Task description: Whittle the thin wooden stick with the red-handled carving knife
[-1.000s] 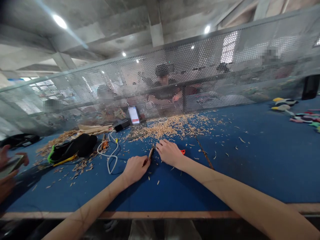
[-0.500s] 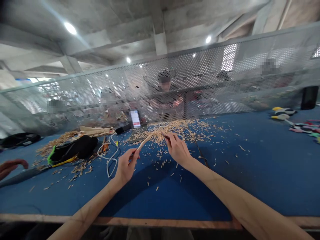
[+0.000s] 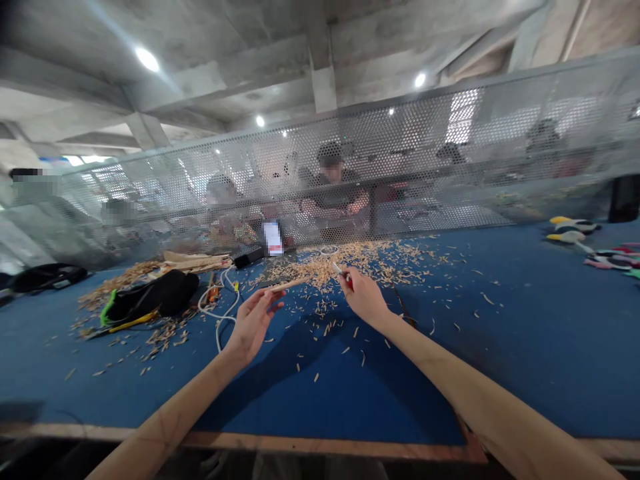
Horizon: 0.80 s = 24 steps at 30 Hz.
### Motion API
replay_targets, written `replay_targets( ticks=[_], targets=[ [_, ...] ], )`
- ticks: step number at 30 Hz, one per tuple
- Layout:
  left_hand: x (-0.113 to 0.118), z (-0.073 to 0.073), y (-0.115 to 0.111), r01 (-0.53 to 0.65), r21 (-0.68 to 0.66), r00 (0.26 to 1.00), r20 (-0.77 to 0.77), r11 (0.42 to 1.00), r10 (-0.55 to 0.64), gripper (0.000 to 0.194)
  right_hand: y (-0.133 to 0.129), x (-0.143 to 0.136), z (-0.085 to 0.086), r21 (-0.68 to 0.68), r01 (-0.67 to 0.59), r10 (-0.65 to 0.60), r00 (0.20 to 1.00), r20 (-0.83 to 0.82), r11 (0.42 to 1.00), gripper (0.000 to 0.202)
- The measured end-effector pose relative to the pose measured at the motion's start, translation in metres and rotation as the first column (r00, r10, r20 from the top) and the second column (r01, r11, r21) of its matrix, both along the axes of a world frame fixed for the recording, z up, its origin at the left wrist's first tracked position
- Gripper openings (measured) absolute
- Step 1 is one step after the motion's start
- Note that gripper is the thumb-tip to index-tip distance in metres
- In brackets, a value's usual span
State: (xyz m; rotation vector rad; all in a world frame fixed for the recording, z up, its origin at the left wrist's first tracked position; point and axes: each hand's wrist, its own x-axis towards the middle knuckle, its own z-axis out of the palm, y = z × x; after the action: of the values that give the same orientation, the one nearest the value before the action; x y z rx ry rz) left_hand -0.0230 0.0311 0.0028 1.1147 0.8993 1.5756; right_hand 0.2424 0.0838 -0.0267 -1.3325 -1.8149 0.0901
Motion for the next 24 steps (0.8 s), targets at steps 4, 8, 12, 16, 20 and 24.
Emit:
replay_targets(
  ticks=[4, 8, 12, 16, 20, 24],
  targets=[
    [-0.006, -0.002, 0.005, 0.018, -0.103, 0.992, 0.128, 0.995, -0.005, 0.035, -0.006, -0.003, 0.002, -0.03, -0.029, 0.031, 0.996, 0.08, 0.999, 0.033],
    [-0.005, -0.004, 0.006, -0.011, -0.179, 0.992, 0.12, 0.984, 0.033, 0.042, -0.011, -0.005, 0.002, -0.053, -0.049, 0.058, 0.984, 0.167, 0.997, 0.035],
    [0.0, -0.004, 0.003, 0.004, -0.186, 1.0, 0.031, 0.982, 0.002, 0.052, -0.013, -0.008, 0.001, -0.055, -0.068, 0.079, 0.969, 0.233, 0.996, 0.035],
    [0.003, -0.004, 0.002, 0.028, -0.178, 0.998, -0.048, 0.984, -0.037, 0.059, -0.015, -0.009, 0.001, -0.064, -0.071, 0.087, 0.955, 0.283, 0.995, 0.034],
    [0.005, -0.005, 0.001, 0.051, -0.171, 0.991, -0.114, 0.984, -0.071, 0.059, -0.015, -0.01, 0.0, -0.058, -0.073, 0.087, 0.949, 0.304, 0.996, 0.033],
    [0.007, -0.002, -0.002, 0.114, -0.214, 0.986, -0.096, 0.97, -0.137, 0.06, -0.014, -0.011, -0.002, -0.082, -0.071, 0.093, 0.943, 0.318, 0.994, 0.033]
  ],
)
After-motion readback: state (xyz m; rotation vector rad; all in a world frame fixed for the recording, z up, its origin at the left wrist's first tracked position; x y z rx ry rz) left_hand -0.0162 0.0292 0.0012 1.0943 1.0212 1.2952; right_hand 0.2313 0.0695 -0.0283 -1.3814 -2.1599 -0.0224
